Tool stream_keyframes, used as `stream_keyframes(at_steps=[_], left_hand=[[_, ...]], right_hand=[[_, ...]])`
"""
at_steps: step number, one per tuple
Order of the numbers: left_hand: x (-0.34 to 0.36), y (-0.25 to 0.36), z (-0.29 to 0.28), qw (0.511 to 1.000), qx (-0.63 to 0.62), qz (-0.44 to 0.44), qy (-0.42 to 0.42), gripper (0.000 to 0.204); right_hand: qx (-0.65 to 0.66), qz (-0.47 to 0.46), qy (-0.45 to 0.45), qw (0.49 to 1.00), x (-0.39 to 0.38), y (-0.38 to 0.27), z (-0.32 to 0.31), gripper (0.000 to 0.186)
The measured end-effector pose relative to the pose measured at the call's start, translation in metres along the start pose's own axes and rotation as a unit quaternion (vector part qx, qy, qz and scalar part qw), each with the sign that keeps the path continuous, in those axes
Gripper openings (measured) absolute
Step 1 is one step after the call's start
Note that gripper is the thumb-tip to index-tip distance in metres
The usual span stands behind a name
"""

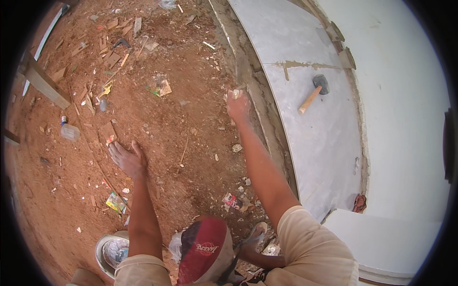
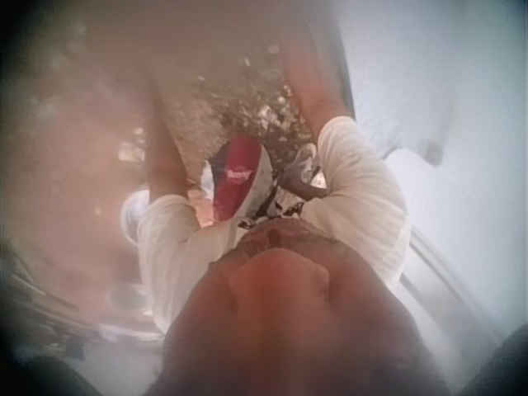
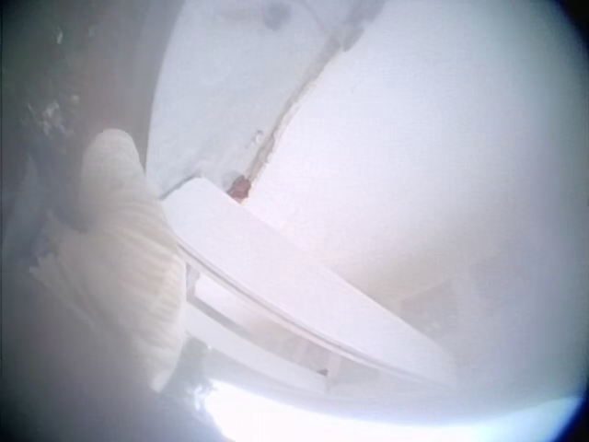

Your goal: The person scoops cement from a bucket using a trowel and applies it to the edge of a concrete structure. They smooth the cement along the edge with the trowel and their hands, working on a construction site with visible debris and tools.

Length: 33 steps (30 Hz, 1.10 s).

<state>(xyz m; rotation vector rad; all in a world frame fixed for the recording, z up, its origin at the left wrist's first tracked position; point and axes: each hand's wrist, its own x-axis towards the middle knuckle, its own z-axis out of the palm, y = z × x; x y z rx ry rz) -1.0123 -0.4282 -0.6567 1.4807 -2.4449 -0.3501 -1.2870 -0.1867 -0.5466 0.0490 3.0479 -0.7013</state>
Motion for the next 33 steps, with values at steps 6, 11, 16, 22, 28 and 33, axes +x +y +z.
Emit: stream_keyframes(at_steps=[6,11,16,22,28,33], left_hand=[[0.000,-0.003,0.001,1.000,-0.008,-0.008,-0.004,0.075],[0.002,-0.003,0.002,1.000,0.012,0.001,0.000,0.076],[0.000,-0.011,0.008,0.999,0.035,-0.003,0.014,0.077],[-0.001,-0.018,0.018,0.998,0.040,0.026,0.037,0.085],[0.007,-0.027,0.034,0.996,0.078,0.044,-0.025,0.103],[0.001,-0.010,-0.065,0.903,0.170,0.094,-0.383,0.105]], right_hand=[[-0.025,0.046,0.017,0.999,0.059,-0.037,0.012,0.050],[0.018,0.053,0.054,0.997,0.041,-0.014,0.006,0.052],[0.050,0.120,0.016,0.991,-0.026,0.002,-0.020,0.059],[0.064,0.028,-0.139,0.988,-0.126,0.082,-0.116,0.063],[0.083,0.031,-0.231,0.969,-0.189,0.175,-0.265,0.063],[0.169,0.096,-0.205,0.959,-0.199,0.216,-0.402,0.051]])
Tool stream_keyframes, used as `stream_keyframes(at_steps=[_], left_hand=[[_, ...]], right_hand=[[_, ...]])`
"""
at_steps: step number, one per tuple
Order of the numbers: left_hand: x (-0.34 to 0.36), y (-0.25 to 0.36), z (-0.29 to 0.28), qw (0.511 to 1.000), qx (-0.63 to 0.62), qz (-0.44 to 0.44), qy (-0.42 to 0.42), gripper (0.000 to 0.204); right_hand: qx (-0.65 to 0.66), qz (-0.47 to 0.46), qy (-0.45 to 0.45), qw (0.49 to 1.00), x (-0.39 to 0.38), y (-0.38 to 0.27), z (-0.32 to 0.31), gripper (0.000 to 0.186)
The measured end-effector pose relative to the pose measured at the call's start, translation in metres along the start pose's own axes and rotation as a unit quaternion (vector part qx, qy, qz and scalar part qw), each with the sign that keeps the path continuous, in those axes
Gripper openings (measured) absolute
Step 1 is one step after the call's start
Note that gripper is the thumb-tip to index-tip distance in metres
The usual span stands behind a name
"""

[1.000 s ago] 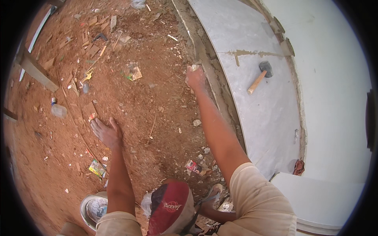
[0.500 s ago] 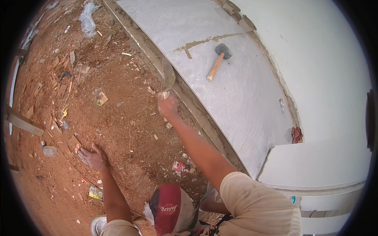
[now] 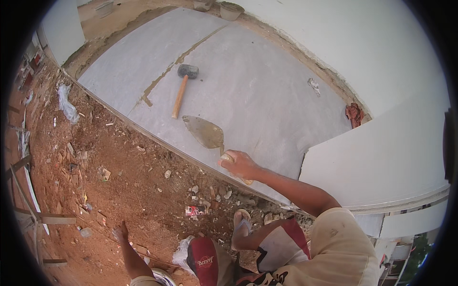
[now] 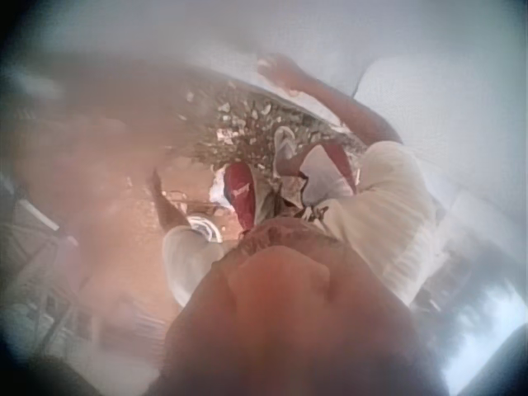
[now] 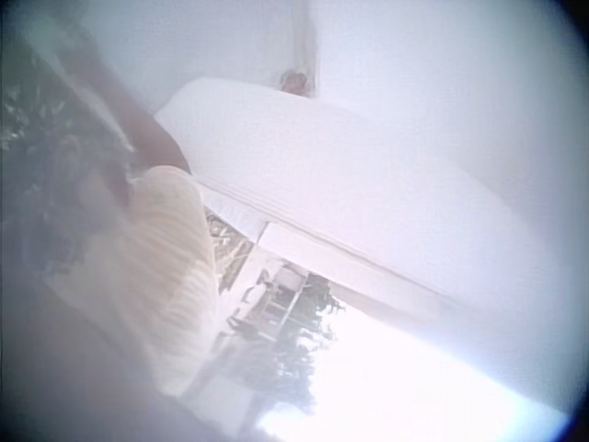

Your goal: The person scoops cement from a bucket using a trowel and applies it to the edge of a concrete structure. They smooth the cement along the edge with the trowel and their hands, working on a construction site with visible debris and tools.

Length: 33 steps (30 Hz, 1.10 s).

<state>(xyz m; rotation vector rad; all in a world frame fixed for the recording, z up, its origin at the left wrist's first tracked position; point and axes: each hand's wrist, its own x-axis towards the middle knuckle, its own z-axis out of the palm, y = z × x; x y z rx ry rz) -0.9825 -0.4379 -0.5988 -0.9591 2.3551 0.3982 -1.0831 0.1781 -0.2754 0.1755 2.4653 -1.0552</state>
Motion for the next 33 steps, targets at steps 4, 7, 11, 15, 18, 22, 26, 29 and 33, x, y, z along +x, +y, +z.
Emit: stream_keyframes(at_steps=[4,7,11,15,18,22,26,29,33], left_hand=[[-0.169,0.078,-0.026,0.982,0.034,0.159,-0.092,0.088],[-0.294,0.090,-0.045,0.965,0.014,0.212,-0.156,0.078],[-0.457,0.139,-0.106,0.921,0.014,0.173,-0.349,0.083],[-0.467,0.146,-0.180,0.900,-0.282,0.005,-0.332,0.082],[-0.477,0.204,-0.277,0.907,-0.246,-0.043,-0.338,0.069],[-0.457,0.231,-0.331,0.899,-0.241,-0.027,-0.366,0.069],[-0.423,0.273,-0.371,0.897,-0.196,0.033,-0.394,0.068],[-0.392,0.294,-0.414,0.900,-0.170,0.061,-0.396,0.068],[-0.360,0.332,-0.456,0.899,-0.117,0.108,-0.409,0.067]], right_hand=[[0.035,0.073,0.072,0.994,-0.104,0.025,-0.073,0.045],[0.064,0.168,0.084,0.980,-0.195,0.027,-0.105,0.046],[0.037,0.181,0.116,0.976,-0.317,0.033,-0.124,0.040],[0.093,0.268,0.026,0.959,-0.345,-0.036,-0.172,0.043],[0.084,0.264,0.005,0.961,-0.325,-0.059,-0.190,0.044],[0.167,0.217,0.026,0.961,-0.248,-0.154,-0.258,0.039],[0.223,0.222,0.093,0.945,-0.181,-0.237,-0.306,0.037],[0.247,0.228,0.142,0.931,-0.141,-0.290,-0.336,0.039],[0.304,0.246,0.190,0.900,-0.125,-0.328,-0.354,0.031]])
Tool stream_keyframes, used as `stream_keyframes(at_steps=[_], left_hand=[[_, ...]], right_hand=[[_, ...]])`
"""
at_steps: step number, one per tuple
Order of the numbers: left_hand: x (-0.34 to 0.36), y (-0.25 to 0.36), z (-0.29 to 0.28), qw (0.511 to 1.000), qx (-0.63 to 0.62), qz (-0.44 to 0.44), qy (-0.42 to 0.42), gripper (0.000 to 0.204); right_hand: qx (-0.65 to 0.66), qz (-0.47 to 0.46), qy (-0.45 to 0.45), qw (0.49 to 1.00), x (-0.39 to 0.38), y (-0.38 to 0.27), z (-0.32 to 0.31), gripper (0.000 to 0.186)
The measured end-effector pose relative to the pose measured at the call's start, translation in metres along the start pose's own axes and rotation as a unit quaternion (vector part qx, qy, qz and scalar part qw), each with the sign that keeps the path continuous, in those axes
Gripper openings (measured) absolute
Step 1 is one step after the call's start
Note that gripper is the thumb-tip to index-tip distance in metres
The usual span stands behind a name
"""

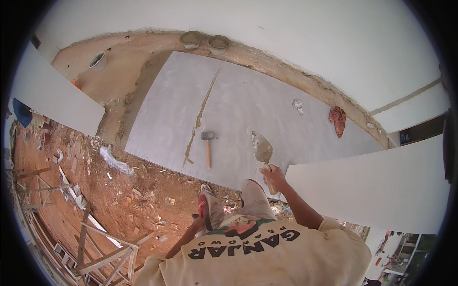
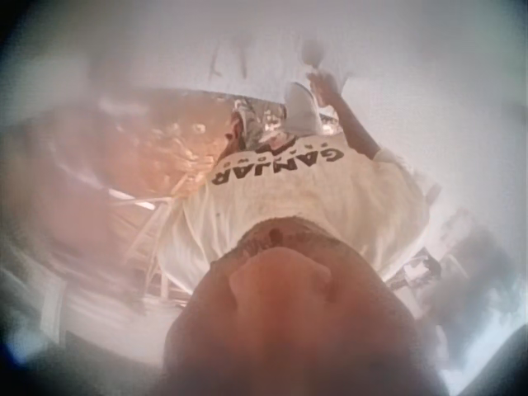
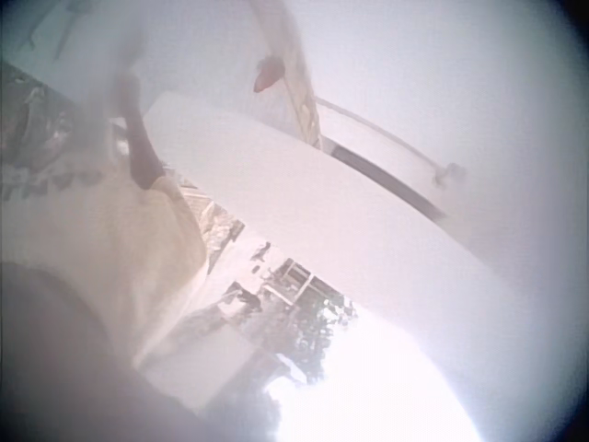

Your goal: The person scoops cement from a bucket using a trowel and applies it to the edge of a concrete structure. They smooth the cement along the edge with the trowel and their hands, working on a construction site with visible debris and tools.

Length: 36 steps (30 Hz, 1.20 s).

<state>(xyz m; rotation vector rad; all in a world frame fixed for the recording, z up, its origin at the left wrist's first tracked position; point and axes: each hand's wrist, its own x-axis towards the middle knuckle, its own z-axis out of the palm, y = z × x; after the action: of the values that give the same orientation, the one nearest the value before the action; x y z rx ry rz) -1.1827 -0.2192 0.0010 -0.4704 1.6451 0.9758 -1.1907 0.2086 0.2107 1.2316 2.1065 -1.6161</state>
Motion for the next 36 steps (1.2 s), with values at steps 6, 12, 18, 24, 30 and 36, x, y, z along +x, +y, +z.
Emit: stream_keyframes(at_steps=[6,12,18,24,30,36], left_hand=[[0.021,0.072,-0.029,0.997,0.075,0.020,-0.026,0.066],[0.047,0.140,-0.021,0.993,0.105,0.034,-0.030,0.065],[0.074,0.224,0.000,0.990,0.137,0.021,-0.021,0.064],[0.076,0.333,0.019,0.986,0.164,0.015,0.013,0.064],[0.045,0.439,0.019,0.960,0.240,0.120,0.078,0.063],[-0.001,0.540,0.009,0.943,0.273,0.151,0.116,0.041]], right_hand=[[0.095,0.034,0.125,0.987,-0.009,0.005,-0.031,0.028],[0.149,0.105,0.215,0.960,0.022,0.041,-0.064,0.028],[0.200,0.157,0.203,0.946,0.105,0.020,-0.097,0.028],[0.261,0.200,0.109,0.938,0.235,-0.046,-0.149,0.028],[0.243,0.184,0.003,0.953,0.328,-0.168,-0.214,0.030],[0.227,0.092,-0.008,0.969,0.426,-0.293,-0.280,0.031]])
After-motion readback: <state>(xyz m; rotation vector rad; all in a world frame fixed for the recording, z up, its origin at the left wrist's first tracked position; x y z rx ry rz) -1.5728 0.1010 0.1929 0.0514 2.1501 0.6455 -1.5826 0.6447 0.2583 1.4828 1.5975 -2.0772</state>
